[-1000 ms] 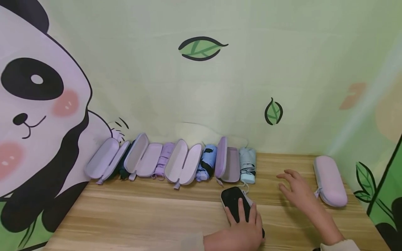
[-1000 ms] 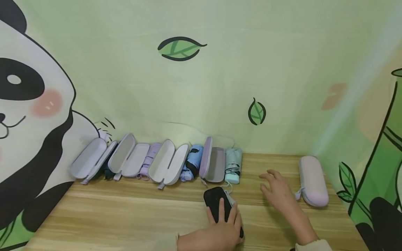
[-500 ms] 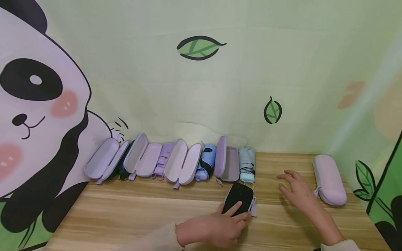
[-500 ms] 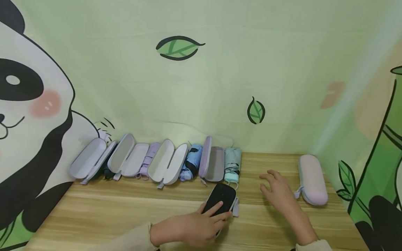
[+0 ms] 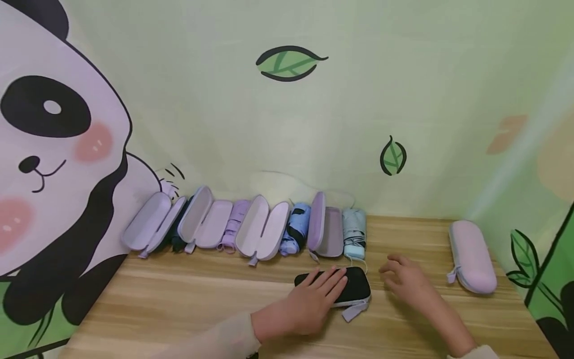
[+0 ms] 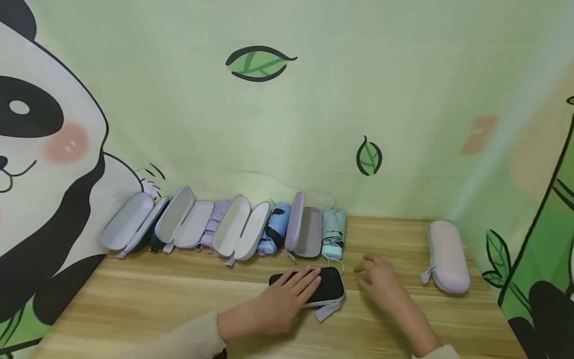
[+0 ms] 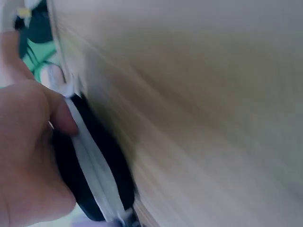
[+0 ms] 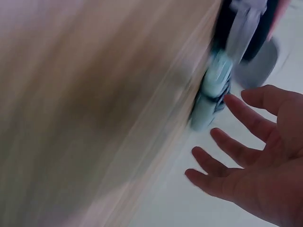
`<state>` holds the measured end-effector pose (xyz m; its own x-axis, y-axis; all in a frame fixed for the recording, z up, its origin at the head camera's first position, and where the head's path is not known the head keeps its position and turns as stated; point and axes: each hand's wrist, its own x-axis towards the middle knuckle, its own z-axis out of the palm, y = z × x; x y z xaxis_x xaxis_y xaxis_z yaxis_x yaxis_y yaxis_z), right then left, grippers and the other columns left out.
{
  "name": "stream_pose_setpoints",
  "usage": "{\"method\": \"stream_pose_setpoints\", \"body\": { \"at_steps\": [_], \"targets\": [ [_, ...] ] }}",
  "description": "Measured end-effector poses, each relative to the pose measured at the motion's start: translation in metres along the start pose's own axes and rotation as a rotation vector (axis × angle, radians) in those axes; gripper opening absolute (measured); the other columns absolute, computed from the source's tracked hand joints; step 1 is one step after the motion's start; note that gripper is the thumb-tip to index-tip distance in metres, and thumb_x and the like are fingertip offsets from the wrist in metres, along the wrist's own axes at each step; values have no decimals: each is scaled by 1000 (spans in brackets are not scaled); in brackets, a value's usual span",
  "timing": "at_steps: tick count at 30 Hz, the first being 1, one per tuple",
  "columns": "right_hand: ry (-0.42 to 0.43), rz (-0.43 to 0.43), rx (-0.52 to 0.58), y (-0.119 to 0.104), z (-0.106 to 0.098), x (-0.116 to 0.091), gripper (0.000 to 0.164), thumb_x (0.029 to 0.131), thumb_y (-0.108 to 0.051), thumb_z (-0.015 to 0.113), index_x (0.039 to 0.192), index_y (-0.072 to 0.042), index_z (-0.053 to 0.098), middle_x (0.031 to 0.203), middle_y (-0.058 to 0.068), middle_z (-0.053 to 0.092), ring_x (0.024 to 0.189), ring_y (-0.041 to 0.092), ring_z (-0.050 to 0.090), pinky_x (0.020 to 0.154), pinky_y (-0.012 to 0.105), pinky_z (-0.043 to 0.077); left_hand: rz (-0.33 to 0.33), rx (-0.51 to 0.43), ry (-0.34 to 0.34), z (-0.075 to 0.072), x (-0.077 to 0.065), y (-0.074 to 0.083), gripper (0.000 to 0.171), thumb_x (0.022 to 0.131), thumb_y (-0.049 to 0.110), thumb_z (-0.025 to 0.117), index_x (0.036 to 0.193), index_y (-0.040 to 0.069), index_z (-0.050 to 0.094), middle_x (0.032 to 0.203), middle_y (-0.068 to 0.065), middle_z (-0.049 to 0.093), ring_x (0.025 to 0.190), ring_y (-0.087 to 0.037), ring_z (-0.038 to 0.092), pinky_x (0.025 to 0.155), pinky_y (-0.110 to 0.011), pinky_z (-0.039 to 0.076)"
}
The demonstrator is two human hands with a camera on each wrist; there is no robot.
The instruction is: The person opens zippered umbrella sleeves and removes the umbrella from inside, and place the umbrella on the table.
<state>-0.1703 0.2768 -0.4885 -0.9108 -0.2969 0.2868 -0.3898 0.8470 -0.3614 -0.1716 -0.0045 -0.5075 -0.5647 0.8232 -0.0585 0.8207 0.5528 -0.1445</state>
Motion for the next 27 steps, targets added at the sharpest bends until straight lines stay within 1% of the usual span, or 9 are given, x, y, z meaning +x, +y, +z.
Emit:
{"method": "stream_pose_setpoints", "body": {
  "at_steps": [2, 4, 7, 10, 14, 16, 22, 25, 27],
  "targets": [
    [-10, -18, -11, -7, 2, -3, 11, 82, -5, 79, 88, -12, 74, 119, 29, 64, 108, 49, 62, 92, 64, 47, 11, 39, 45, 2, 6, -8, 73, 103, 32, 49, 164, 9, 16, 171, -9, 8, 157, -26, 11, 122, -48, 22],
    [-23, -30, -17, -14, 5, -5, 10, 80, -7, 80, 84, -14, 73, 119, 28, 65, 109, 48, 62, 93, 65, 46, 13, 63, 70, 3, 10, -15, 76, 102, 36, 51, 163, 8, 17, 171, -9, 10, 156, -26, 13, 122, -47, 22],
    [-30, -18, -28, -22, 10, -5, 9, 80, -12, 82, 84, -15, 74, 120, 26, 65, 112, 47, 61, 95, 64, 44, -1, 83, 69, 2, 12, -21, 79, 101, 39, 54, 163, 7, 18, 171, -9, 11, 156, -26, 15, 122, -47, 22],
    [-39, 51, -48, -29, 14, -4, 9, 81, -17, 83, 87, -14, 76, 124, 25, 64, 111, 48, 60, 92, 65, 45, 0, 87, 56, 0, 11, -24, 79, 100, 40, 56, 163, 7, 19, 170, -10, 13, 156, -26, 16, 122, -46, 23],
    [-109, 196, -75, -40, 16, -3, 12, 85, -24, 80, 92, -15, 78, 131, 26, 61, 112, 54, 57, 89, 72, 43, 14, 77, 70, 0, 12, -25, 79, 99, 39, 57, 163, 8, 21, 170, -9, 14, 156, -26, 17, 122, -46, 24],
    [-137, 243, -85, -45, 17, -2, 12, 86, -25, 78, 94, -16, 78, 134, 27, 59, 113, 56, 54, 89, 75, 40, 12, 71, 74, 1, 14, -25, 79, 99, 38, 57, 163, 8, 21, 170, -9, 14, 156, -26, 16, 122, -46, 24],
    [-122, 271, -81, -47, 25, -6, 8, 84, -21, 81, 88, -15, 78, 139, 28, 55, 130, 55, 44, 90, 80, 36, 8, 33, 52, 1, 14, -22, 81, 98, 39, 59, 163, 10, 20, 170, -7, 14, 156, -25, 16, 122, -46, 23],
    [-122, 282, -48, -48, 27, -6, 5, 84, -20, 81, 82, -16, 79, 141, 25, 54, 136, 54, 38, 90, 84, 33, -1, 27, 38, 0, 12, -21, 82, 98, 40, 59, 163, 10, 19, 171, -7, 13, 156, -25, 16, 122, -46, 23],
    [-119, 284, -21, -48, 27, -5, 7, 84, -18, 80, 78, -18, 77, 143, 24, 54, 138, 54, 36, 91, 86, 29, -11, 31, 34, 0, 13, -21, 83, 98, 41, 59, 164, 10, 18, 171, -7, 12, 156, -25, 16, 122, -46, 23]
  ]
}}
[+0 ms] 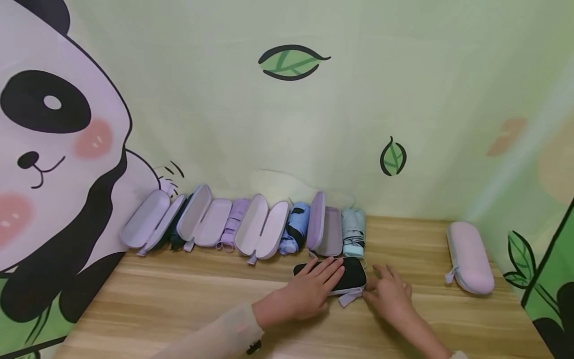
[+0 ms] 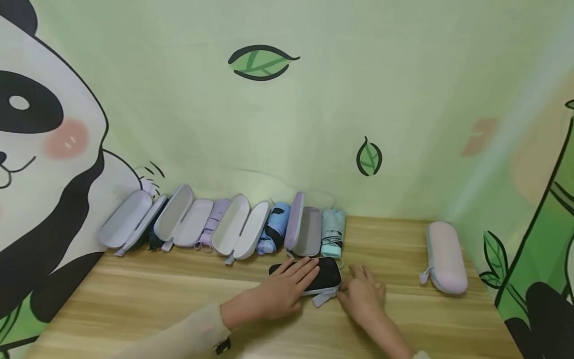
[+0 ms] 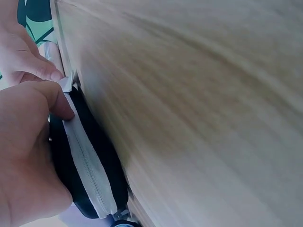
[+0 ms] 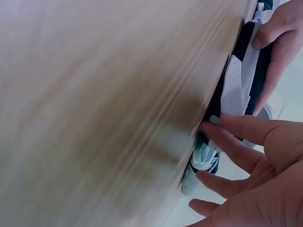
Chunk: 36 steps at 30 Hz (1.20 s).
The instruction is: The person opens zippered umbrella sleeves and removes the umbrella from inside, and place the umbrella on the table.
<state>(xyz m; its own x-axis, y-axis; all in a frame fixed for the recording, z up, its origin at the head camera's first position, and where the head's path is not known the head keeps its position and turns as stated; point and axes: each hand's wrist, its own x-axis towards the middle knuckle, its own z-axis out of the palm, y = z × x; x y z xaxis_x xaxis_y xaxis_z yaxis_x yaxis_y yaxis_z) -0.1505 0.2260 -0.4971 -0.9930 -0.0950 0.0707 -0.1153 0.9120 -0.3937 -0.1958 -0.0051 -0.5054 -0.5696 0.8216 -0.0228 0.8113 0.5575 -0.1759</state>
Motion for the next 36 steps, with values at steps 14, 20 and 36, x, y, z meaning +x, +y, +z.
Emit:
{"method": "stream_pose_setpoints", "body": {
  "at_steps": [14, 20, 36],
  "targets": [
    [50, -80, -25, 7, 1, 4, 20, 78, -20, 80, 68, -25, 63, 139, 23, 57, 134, 55, 40, 90, 82, 33, -18, -3, -3, 0, -1, 0, 84, 98, 41, 62, 163, 11, 20, 171, -6, 13, 156, -24, 15, 121, -48, 24],
    [19, -84, -153, -1, 4, 9, 23, 78, -27, 75, 65, -18, 59, 128, 16, 62, 126, 49, 45, 94, 75, 34, -13, -1, 0, 0, 0, 1, 79, 100, 39, 58, 163, 11, 20, 171, -6, 14, 156, -24, 16, 121, -48, 24],
    [42, -274, -112, 11, -4, 11, 33, 84, -14, 76, 58, -25, 58, 130, 17, 62, 120, 48, 50, 82, 69, 45, -27, 24, -3, -3, -1, 5, 80, 98, 42, 60, 163, 11, 23, 170, -7, 15, 156, -24, 16, 121, -47, 24]
  ]
}}
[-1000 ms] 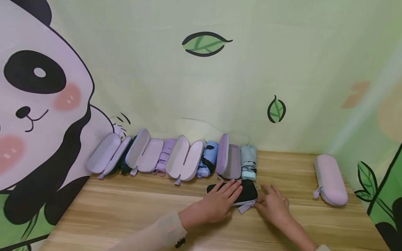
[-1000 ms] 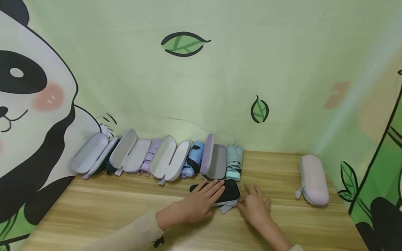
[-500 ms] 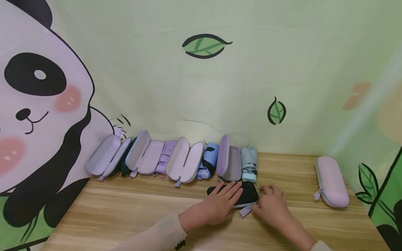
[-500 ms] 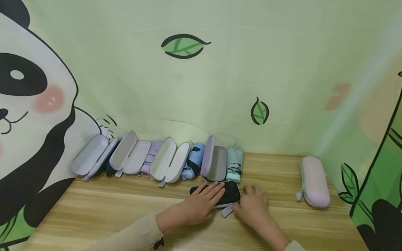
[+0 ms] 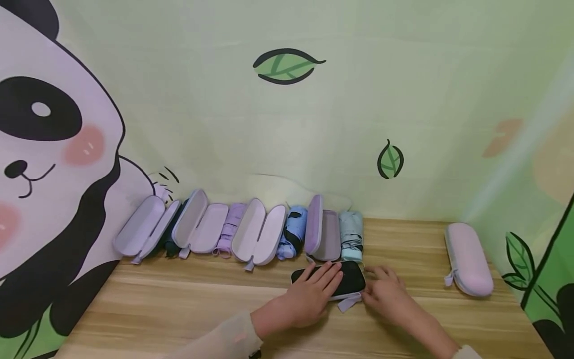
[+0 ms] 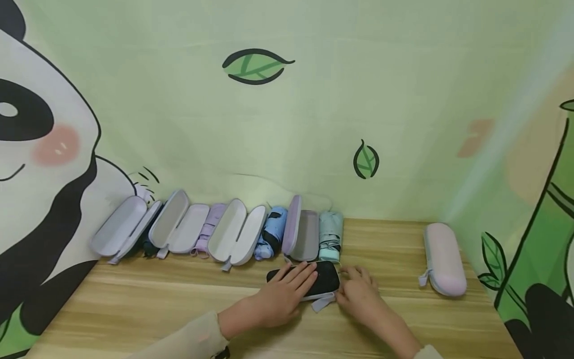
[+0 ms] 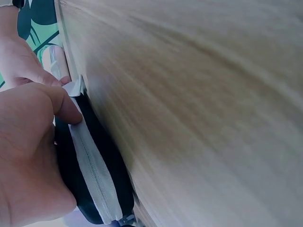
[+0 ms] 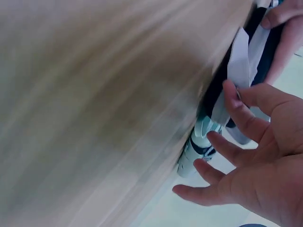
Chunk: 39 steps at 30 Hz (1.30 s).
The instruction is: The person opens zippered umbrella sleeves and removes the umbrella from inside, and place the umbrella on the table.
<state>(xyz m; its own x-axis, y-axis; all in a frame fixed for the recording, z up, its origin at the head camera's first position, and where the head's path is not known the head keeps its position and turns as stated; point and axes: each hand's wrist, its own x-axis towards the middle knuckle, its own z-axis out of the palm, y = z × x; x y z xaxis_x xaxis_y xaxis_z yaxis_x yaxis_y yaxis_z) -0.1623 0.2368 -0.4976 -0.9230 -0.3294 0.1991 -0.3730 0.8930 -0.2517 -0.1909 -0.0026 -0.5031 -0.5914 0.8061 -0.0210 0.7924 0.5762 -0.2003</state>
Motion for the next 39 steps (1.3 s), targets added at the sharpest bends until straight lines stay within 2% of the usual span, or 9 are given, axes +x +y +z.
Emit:
{"method": "stream_pose_setpoints", "body": {
  "at_steps": [4, 9, 16, 19, 23, 26, 30, 39],
  "targets": [
    [7, -49, 3, 3, -2, -1, 30, 82, -11, 77, 61, -25, 61, 133, 21, 60, 121, 52, 49, 86, 74, 42, -1, -1, 1, 1, 0, 1, 81, 98, 42, 60, 163, 11, 22, 171, -7, 14, 156, -24, 15, 121, -48, 24],
    [61, -96, -74, 9, 1, -1, 20, 79, -15, 80, 68, -24, 66, 135, 22, 59, 125, 55, 47, 90, 79, 37, -1, 9, 3, 3, 1, 0, 83, 97, 43, 61, 163, 12, 22, 171, -7, 12, 156, -24, 14, 122, -47, 24],
    [179, -210, -144, 23, 0, 5, 16, 69, -15, 86, 67, -23, 73, 156, 18, 43, 144, 57, 22, 100, 85, 20, 15, 11, 6, 4, 0, -1, 80, 99, 42, 59, 163, 12, 22, 171, -6, 14, 156, -24, 14, 122, -46, 23],
    [224, -249, -178, 30, -1, 9, 17, 65, -15, 89, 65, -22, 74, 158, 16, 40, 145, 57, 19, 101, 85, 18, 30, 14, 3, 4, -1, -1, 75, 102, 38, 55, 163, 12, 21, 171, -6, 14, 156, -24, 15, 122, -46, 23],
    [247, -256, -186, 38, -1, 12, 15, 67, -17, 90, 68, -22, 77, 160, 14, 38, 148, 56, 14, 104, 84, 13, 64, 7, -13, 7, -1, -1, 69, 105, 33, 49, 164, 13, 19, 171, -6, 11, 157, -24, 12, 123, -45, 21],
    [248, -263, -188, 42, -2, 16, 12, 69, -17, 91, 72, -20, 80, 162, 13, 35, 149, 54, 11, 106, 83, 9, 105, -13, -32, 9, -2, -4, 73, 103, 30, 52, 164, 14, 15, 172, -5, 7, 157, -24, 8, 123, -45, 20],
    [255, -298, -224, 45, -7, 24, 13, 69, -20, 93, 76, -21, 83, 162, 10, 36, 150, 51, 14, 107, 82, 11, 192, -48, -53, 5, -5, -13, 76, 102, 25, 54, 165, 16, 12, 172, -2, 4, 157, -21, 5, 124, -42, 18],
    [228, -420, -240, 45, -8, 30, 11, 72, -22, 85, 82, -26, 83, 163, 4, 35, 151, 47, 16, 108, 80, 12, 420, -64, -109, 1, -7, -30, 68, 107, 22, 43, 165, 18, 7, 171, 4, -4, 157, -20, -3, 125, -41, 8]
  ]
}}
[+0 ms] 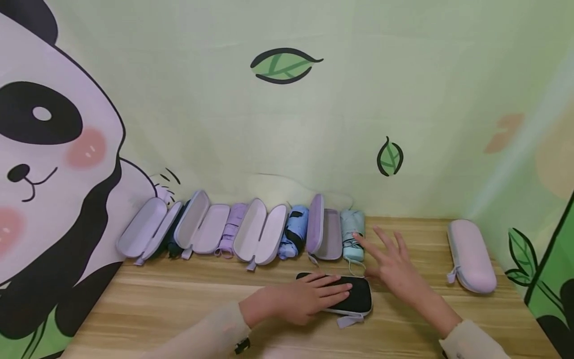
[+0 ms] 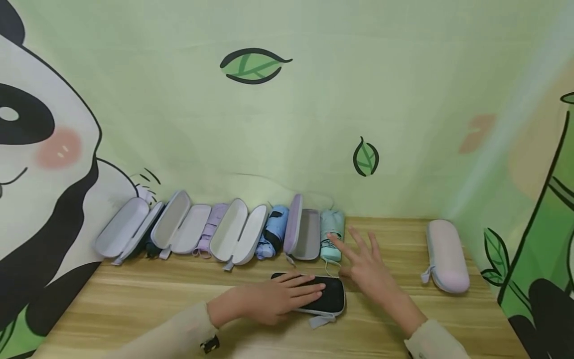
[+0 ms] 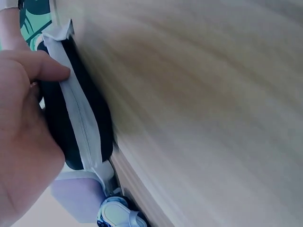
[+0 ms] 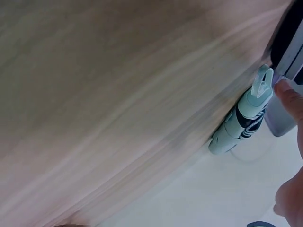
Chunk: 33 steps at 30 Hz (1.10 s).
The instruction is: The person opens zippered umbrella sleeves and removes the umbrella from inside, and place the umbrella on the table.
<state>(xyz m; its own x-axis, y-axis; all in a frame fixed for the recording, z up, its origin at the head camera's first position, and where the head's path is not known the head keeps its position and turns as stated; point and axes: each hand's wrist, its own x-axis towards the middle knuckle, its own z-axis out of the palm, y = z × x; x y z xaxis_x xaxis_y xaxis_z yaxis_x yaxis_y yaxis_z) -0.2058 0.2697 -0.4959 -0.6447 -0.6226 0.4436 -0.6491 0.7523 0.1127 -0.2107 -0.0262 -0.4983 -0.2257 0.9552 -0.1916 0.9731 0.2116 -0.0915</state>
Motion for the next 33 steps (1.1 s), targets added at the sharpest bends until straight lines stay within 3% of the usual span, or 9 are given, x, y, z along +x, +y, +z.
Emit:
{"method": "stream_pose_setpoints", "body": {
  "at_steps": [9, 14, 20, 23, 25, 29, 33],
  "targets": [
    [31, -51, 59, -18, 9, 8, 11, 71, -22, 88, 78, -28, 82, 162, 6, 38, 143, 54, 28, 102, 79, 25, 147, 38, 24, -1, 3, -4, 86, 97, 18, 57, 165, 19, 5, 171, 6, -6, 157, -17, -6, 125, -37, 4],
    [28, -31, 85, -25, 10, 9, 13, 70, -19, 91, 77, -26, 83, 162, 8, 37, 144, 55, 25, 102, 79, 25, 171, 36, 32, -1, 6, -4, 89, 96, 17, 59, 165, 19, 3, 171, 7, -6, 156, -13, -9, 125, -36, 1],
    [32, -15, 113, -32, 5, -7, 20, 63, -18, 95, 73, -29, 80, 157, 14, 43, 139, 57, 28, 95, 78, 35, 176, 16, 74, -1, 2, -9, 90, 91, 4, 63, 165, 26, 16, 171, 11, 5, 157, -16, 1, 125, -41, 7],
    [-2, 16, 144, -36, -2, -16, 22, 63, -19, 95, 72, -31, 79, 157, 14, 41, 138, 57, 28, 93, 79, 35, 120, -24, 122, -1, 0, -10, 81, 92, 3, 64, 161, 30, 31, 169, 11, 16, 157, -19, 10, 125, -47, 12],
    [-30, 38, 174, -41, -6, -20, 22, 65, -20, 94, 73, -32, 78, 159, 13, 39, 139, 56, 27, 94, 79, 33, 48, -76, 161, -1, 0, -8, 69, 95, 5, 62, 156, 31, 40, 167, 9, 24, 156, -21, 17, 123, -50, 17],
    [-51, 68, 240, -54, -11, -20, 22, 68, -19, 93, 73, -32, 76, 160, 13, 38, 139, 56, 26, 94, 81, 31, -161, -233, 173, -2, 4, 14, 51, 105, 34, 50, 154, 23, 41, 168, 1, 23, 156, -27, 16, 121, -54, 22],
    [-81, 94, 307, -72, -13, -19, 18, 72, -24, 91, 73, -32, 76, 159, 14, 39, 139, 56, 28, 90, 81, 35, -346, -300, 124, -6, 8, 47, 91, 98, 74, 32, 162, 10, 24, 171, -9, 7, 156, -34, 2, 121, -55, 20]
  ]
}}
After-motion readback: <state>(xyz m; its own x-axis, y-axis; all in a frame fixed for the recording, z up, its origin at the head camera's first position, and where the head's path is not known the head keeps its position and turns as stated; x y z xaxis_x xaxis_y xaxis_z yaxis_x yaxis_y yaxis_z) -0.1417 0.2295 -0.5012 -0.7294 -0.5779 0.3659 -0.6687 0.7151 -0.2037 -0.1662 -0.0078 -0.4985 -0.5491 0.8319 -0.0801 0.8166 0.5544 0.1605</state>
